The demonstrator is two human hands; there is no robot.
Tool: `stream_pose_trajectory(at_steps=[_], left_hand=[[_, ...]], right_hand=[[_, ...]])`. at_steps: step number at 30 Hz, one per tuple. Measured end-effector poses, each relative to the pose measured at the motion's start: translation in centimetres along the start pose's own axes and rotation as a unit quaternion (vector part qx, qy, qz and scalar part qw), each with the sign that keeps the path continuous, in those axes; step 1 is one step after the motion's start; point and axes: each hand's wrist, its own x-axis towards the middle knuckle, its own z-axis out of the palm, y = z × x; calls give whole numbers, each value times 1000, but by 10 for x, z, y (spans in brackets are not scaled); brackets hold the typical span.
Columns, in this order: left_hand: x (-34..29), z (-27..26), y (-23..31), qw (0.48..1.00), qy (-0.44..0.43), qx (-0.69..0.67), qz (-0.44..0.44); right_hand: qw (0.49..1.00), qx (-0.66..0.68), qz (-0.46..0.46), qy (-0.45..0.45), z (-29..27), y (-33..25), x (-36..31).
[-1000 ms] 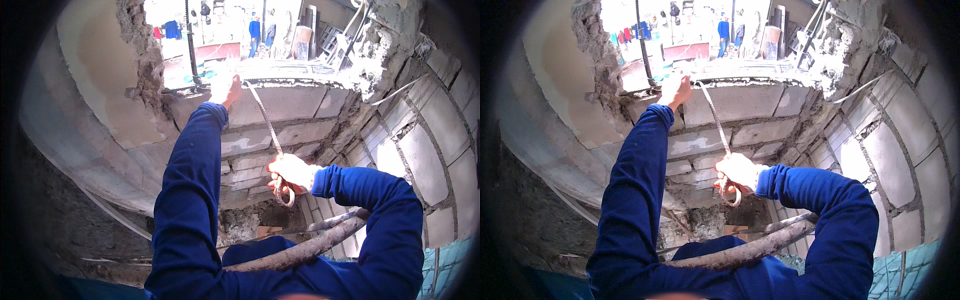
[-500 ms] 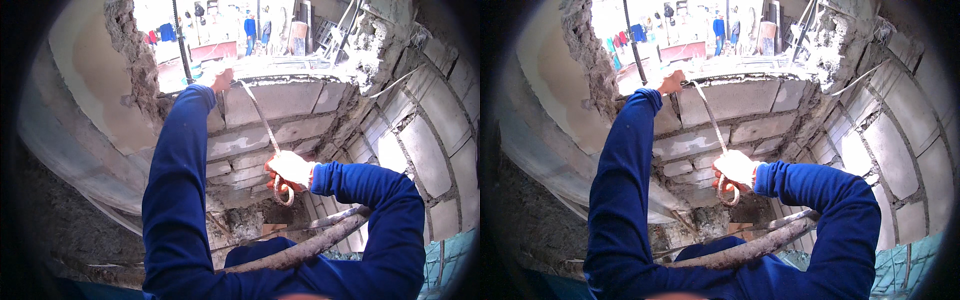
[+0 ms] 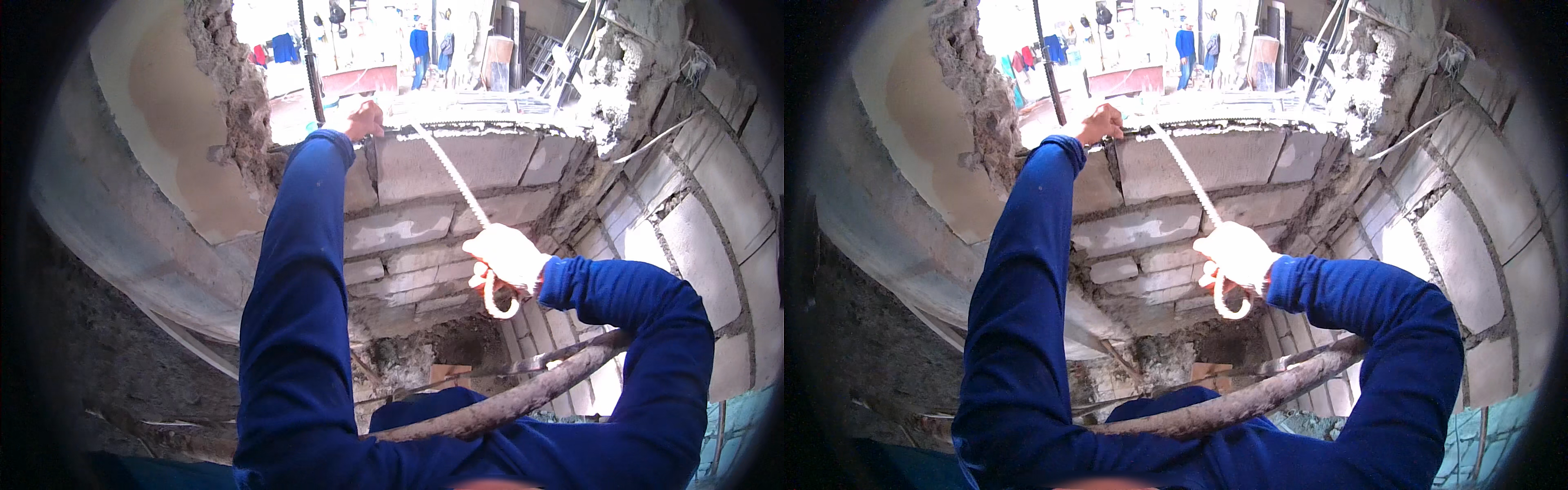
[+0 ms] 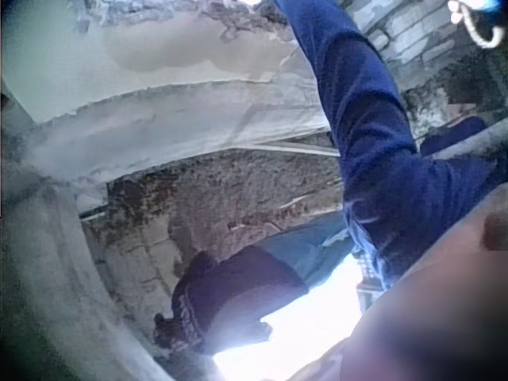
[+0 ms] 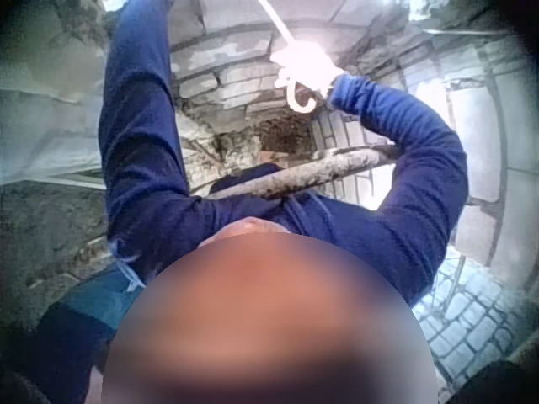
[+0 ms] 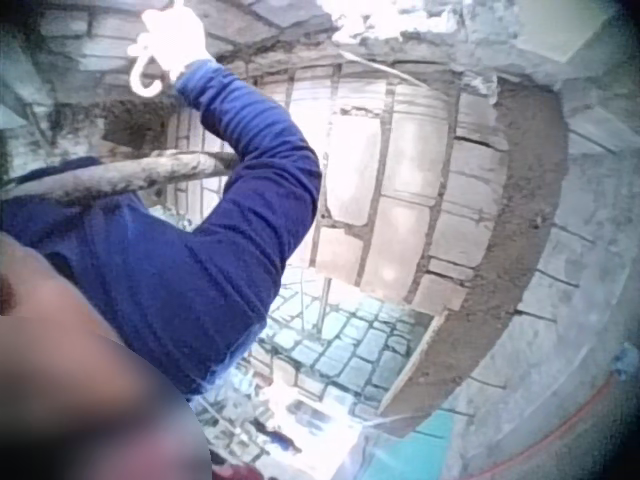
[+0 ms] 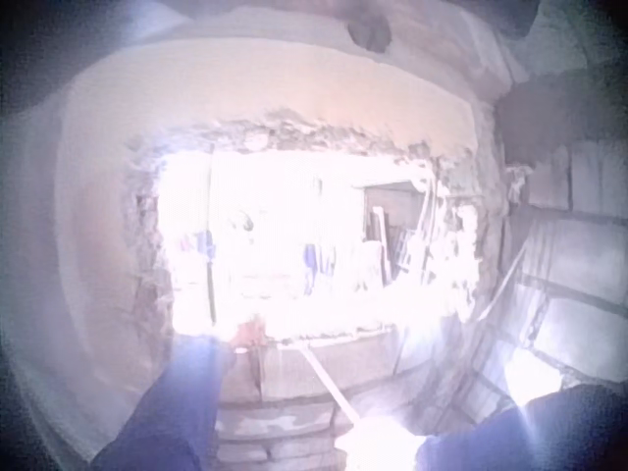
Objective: The person measures a wall opening with a tape measure, then uses an angle grinder to cut a hollow concrete block on the floor. The cut piece is separated and set aside.
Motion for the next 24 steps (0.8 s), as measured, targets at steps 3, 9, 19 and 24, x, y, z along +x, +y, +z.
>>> stream_pose_trajectory(at_steps=[3, 9, 19, 24], left_hand=[[6, 10, -19, 994, 81, -33, 62], [1, 11, -16, 994, 88, -67, 18], [-15, 8, -3, 992, 113, -50, -20], [-16, 7, -2, 991, 120, -46, -27]], right_hand=[[996, 47, -36, 72, -26, 1, -1], [978, -125, -124, 108, -43, -23, 35], [724, -574, -352, 151, -15, -50, 161], [755, -560, -333, 80, -3, -52, 162]])
